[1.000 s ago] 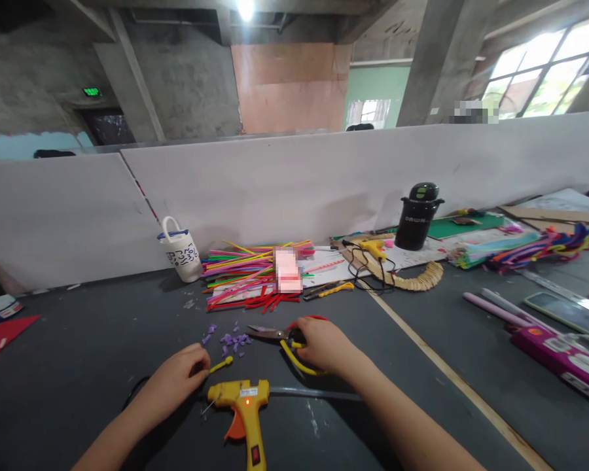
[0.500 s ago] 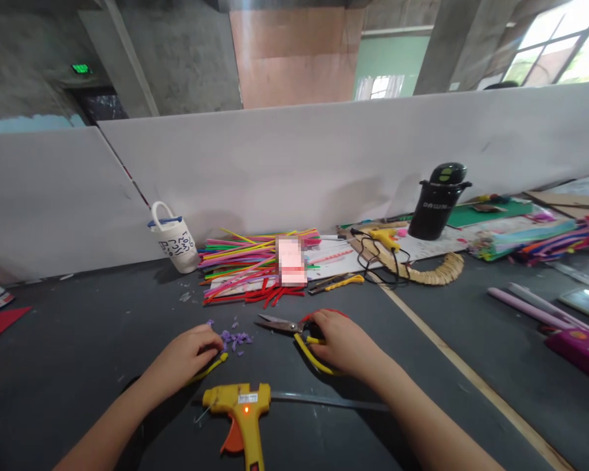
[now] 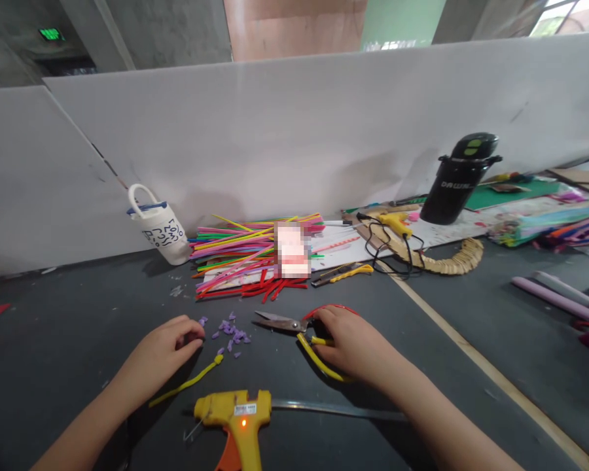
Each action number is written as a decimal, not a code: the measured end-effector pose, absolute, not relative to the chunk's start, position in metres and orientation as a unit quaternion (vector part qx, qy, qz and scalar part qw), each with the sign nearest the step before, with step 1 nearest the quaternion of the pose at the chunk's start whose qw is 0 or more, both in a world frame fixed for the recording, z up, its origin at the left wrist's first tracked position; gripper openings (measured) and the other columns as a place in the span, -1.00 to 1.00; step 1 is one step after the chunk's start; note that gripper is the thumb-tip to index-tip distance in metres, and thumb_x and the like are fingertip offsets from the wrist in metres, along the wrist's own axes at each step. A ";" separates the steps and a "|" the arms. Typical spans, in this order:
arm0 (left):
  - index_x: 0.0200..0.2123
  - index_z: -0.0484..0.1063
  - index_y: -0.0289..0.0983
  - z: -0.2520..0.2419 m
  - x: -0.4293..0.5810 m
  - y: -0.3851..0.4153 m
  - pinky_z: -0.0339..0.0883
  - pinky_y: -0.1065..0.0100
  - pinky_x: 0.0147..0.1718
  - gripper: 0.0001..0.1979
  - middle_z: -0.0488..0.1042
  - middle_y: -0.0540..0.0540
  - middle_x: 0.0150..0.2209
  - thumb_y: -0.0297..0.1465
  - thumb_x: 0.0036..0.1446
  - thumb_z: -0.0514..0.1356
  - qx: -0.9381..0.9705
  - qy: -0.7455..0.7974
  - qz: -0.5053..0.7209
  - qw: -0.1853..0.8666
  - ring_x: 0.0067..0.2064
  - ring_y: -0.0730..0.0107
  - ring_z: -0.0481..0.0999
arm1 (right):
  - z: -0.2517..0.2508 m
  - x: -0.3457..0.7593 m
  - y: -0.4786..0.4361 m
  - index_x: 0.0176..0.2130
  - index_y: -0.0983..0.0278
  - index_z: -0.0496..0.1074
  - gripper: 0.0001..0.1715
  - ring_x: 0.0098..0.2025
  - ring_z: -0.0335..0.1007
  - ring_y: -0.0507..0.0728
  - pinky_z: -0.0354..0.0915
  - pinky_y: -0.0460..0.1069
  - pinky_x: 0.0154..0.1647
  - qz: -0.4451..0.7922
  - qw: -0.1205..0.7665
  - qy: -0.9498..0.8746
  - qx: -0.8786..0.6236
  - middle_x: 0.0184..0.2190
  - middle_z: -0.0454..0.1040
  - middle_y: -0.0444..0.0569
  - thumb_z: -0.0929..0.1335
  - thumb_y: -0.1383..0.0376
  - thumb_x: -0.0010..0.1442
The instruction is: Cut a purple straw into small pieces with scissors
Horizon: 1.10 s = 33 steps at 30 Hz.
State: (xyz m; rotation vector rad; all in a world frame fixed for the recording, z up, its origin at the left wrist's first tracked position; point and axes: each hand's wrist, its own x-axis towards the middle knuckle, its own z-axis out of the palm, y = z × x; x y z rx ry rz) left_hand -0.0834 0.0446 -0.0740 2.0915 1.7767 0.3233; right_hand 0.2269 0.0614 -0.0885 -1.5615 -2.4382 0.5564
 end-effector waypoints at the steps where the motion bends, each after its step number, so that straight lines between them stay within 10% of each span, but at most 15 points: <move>1: -0.40 0.45 -0.19 -0.074 -0.082 0.046 0.20 0.35 -0.32 -0.82 0.40 -0.03 -0.37 -0.47 0.03 0.04 0.746 0.627 0.114 0.194 -0.32 0.31 0.41 | -0.087 0.227 0.061 -0.13 0.30 0.38 -0.64 -0.16 0.32 0.19 0.19 -0.03 -0.17 0.189 0.099 -0.822 -0.528 -0.18 0.43 0.07 0.29 0.30 0.02; 33: -0.62 0.28 -0.21 -0.073 -0.096 0.044 0.04 0.34 -0.47 -0.85 0.31 0.04 -0.61 -0.53 -0.09 0.10 0.626 0.713 0.215 0.231 -0.51 0.34 0.29 | -0.075 0.215 0.051 -0.29 0.20 0.31 -0.78 -0.48 0.19 0.10 0.05 -0.06 -0.48 0.306 0.273 -0.702 -0.583 -0.52 0.33 -0.14 0.29 0.28 -0.04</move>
